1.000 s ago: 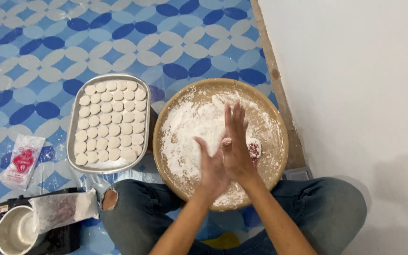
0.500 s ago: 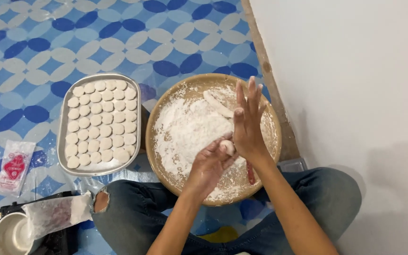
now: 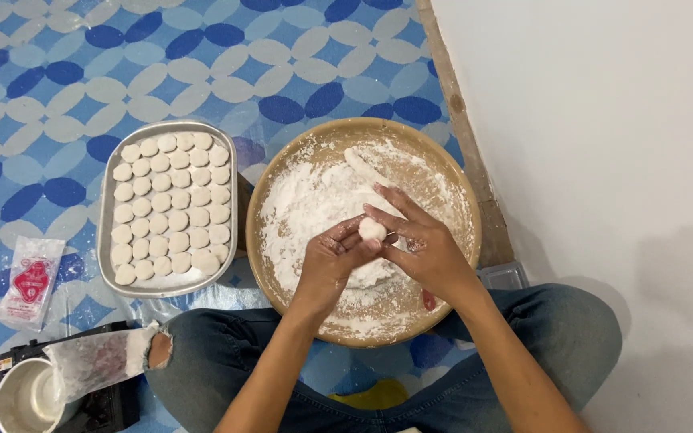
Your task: The person is hand-forming small dough balls from a larger mass of dough and arranging them on a metal tray.
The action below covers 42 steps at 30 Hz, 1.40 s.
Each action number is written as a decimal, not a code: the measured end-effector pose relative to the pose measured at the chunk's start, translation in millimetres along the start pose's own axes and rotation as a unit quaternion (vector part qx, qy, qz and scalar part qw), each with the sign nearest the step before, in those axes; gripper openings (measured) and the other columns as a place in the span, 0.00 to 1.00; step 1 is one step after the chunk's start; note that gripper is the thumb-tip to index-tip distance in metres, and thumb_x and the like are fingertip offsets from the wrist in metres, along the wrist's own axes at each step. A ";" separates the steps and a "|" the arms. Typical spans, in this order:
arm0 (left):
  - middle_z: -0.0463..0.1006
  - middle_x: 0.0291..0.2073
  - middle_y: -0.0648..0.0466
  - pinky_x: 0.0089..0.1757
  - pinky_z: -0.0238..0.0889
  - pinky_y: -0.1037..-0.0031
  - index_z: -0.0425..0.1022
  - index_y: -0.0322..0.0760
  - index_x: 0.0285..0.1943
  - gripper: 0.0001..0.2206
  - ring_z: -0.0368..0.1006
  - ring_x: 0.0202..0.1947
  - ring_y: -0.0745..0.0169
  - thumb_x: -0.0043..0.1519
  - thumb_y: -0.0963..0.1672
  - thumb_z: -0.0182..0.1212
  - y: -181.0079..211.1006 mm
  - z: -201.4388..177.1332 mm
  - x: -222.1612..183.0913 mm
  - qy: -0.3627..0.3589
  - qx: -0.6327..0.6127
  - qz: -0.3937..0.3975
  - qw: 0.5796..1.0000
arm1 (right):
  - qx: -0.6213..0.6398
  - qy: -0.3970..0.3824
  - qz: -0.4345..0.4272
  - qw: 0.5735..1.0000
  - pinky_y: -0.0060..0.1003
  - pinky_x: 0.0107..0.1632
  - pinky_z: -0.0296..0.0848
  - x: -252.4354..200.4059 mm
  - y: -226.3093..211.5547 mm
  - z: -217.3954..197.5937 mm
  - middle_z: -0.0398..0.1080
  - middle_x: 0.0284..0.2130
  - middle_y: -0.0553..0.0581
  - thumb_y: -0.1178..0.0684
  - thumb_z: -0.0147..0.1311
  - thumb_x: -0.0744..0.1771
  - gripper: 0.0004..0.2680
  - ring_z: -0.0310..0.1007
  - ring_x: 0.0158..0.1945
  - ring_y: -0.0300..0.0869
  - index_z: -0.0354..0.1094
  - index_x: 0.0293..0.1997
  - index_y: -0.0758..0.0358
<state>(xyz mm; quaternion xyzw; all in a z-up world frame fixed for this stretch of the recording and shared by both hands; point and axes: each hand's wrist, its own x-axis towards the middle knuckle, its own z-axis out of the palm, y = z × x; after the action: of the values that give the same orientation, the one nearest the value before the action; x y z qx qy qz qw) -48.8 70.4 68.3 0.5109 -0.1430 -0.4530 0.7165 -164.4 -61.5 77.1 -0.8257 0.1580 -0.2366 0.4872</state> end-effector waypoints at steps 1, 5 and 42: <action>0.82 0.46 0.34 0.47 0.78 0.61 0.74 0.24 0.59 0.26 0.82 0.43 0.43 0.52 0.44 0.73 4.5 2.4 -0.2 0.001 0.000 -0.001 1.000 | 0.001 -0.001 0.001 1.000 0.52 0.67 0.63 -0.5 -5.7 -1.9 0.66 0.64 0.58 0.54 0.70 0.60 0.19 0.62 0.68 0.57 0.74 0.57 0.45; 0.84 0.41 0.38 0.43 0.78 0.64 0.78 0.23 0.53 0.15 0.82 0.41 0.51 0.58 0.39 0.67 4.4 -0.5 6.7 0.007 0.041 0.026 0.999 | -0.008 -0.009 0.016 1.000 0.56 0.66 0.63 -0.3 -20.4 -4.1 0.66 0.63 0.62 0.57 0.67 0.61 0.23 0.61 0.68 0.61 0.68 0.64 0.50; 0.36 0.79 0.51 0.66 0.28 0.40 0.37 0.53 0.80 0.44 0.26 0.76 0.41 0.57 0.68 0.25 -33.6 8.9 21.6 -0.106 -0.293 -0.013 0.950 | 0.000 -0.020 -0.065 0.998 0.68 0.79 0.26 -7.4 -54.3 65.8 0.36 0.76 0.69 0.43 0.39 0.72 0.22 0.27 0.81 0.61 0.43 0.75 0.57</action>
<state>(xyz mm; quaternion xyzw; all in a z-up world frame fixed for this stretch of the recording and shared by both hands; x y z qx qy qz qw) -59.8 45.6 37.7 0.2298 -0.0725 -0.5354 0.8095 -133.0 16.0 95.8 -0.8386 0.0941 -0.2518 0.4738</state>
